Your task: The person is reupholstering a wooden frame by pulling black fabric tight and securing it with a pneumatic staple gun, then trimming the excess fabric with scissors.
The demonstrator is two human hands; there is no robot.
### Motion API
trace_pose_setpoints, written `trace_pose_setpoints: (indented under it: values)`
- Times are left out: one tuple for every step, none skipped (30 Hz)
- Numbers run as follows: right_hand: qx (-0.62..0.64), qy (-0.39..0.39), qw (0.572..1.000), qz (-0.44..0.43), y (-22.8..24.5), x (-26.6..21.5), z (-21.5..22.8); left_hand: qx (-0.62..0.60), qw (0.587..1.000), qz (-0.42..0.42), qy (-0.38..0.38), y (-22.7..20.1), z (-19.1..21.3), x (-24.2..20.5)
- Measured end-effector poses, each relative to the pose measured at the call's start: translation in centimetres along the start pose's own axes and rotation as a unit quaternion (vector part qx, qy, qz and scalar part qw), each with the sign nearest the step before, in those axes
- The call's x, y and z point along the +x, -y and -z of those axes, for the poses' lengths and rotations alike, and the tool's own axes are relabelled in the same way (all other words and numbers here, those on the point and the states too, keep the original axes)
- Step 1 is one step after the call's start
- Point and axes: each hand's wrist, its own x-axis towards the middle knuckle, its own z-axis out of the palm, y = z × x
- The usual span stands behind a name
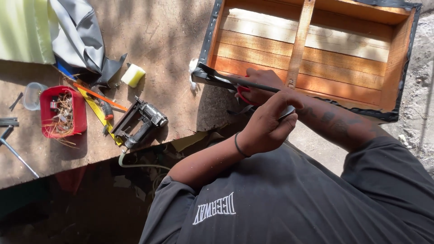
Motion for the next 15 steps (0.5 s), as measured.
trace_pose_setpoints:
  values:
    - [-0.002,0.000,1.000,-0.009,0.3,-0.2,0.2,-0.005,1.000,-0.001,0.007,-0.4,1.3,0.1]
    - [-0.021,0.020,0.999,-0.039,0.7,-0.3,0.4,-0.041,0.998,-0.044,0.011,-0.8,2.6,0.2]
    - [-0.039,0.041,0.996,-0.069,1.1,-0.5,0.5,-0.078,0.993,-0.086,0.014,-1.1,3.9,0.3]
    - [-0.040,0.042,0.995,-0.078,1.5,-0.3,-0.1,-0.084,0.993,-0.086,0.021,-1.1,5.0,0.5]
    - [-0.047,0.037,0.994,-0.087,1.9,-0.4,-0.4,-0.124,0.987,-0.098,0.041,-1.4,6.0,0.7]
    - [-0.055,0.032,0.993,-0.096,2.2,-0.5,-0.7,-0.165,0.978,-0.109,0.061,-1.6,7.0,1.0]
    - [-0.058,0.035,0.992,-0.108,3.1,-0.1,-1.0,-0.175,0.976,-0.109,0.068,-1.3,7.1,0.8]
    - [-0.033,0.036,0.992,-0.114,3.8,0.3,-1.3,-0.198,0.970,-0.109,0.089,-1.0,7.2,0.6]
    - [-0.006,0.038,0.992,-0.119,4.6,0.6,-1.5,-0.221,0.963,-0.108,0.109,-0.7,7.2,0.3]
    - [-0.009,0.042,0.991,-0.130,5.3,1.1,-1.0,-0.232,0.960,-0.106,0.114,-0.7,7.4,0.0]
    - [0.006,0.057,0.989,-0.140,6.1,1.7,-0.7,-0.241,0.955,-0.100,0.138,-0.6,7.6,-0.3]
    - [0.021,0.071,0.986,-0.149,6.9,2.2,-0.3,-0.250,0.950,-0.094,0.162,-0.6,7.7,-0.7]
    - [0.023,0.072,0.984,-0.162,6.3,2.2,-1.6,-0.258,0.947,-0.090,0.170,-0.8,9.0,-0.4]
    - [0.022,0.047,0.986,-0.158,5.8,2.0,-2.8,-0.233,0.938,-0.096,0.239,-1.1,10.2,0.1]
    - [0.019,0.021,0.987,-0.157,5.1,1.6,-4.0,-0.209,0.922,-0.103,0.309,-1.3,11.2,0.5]
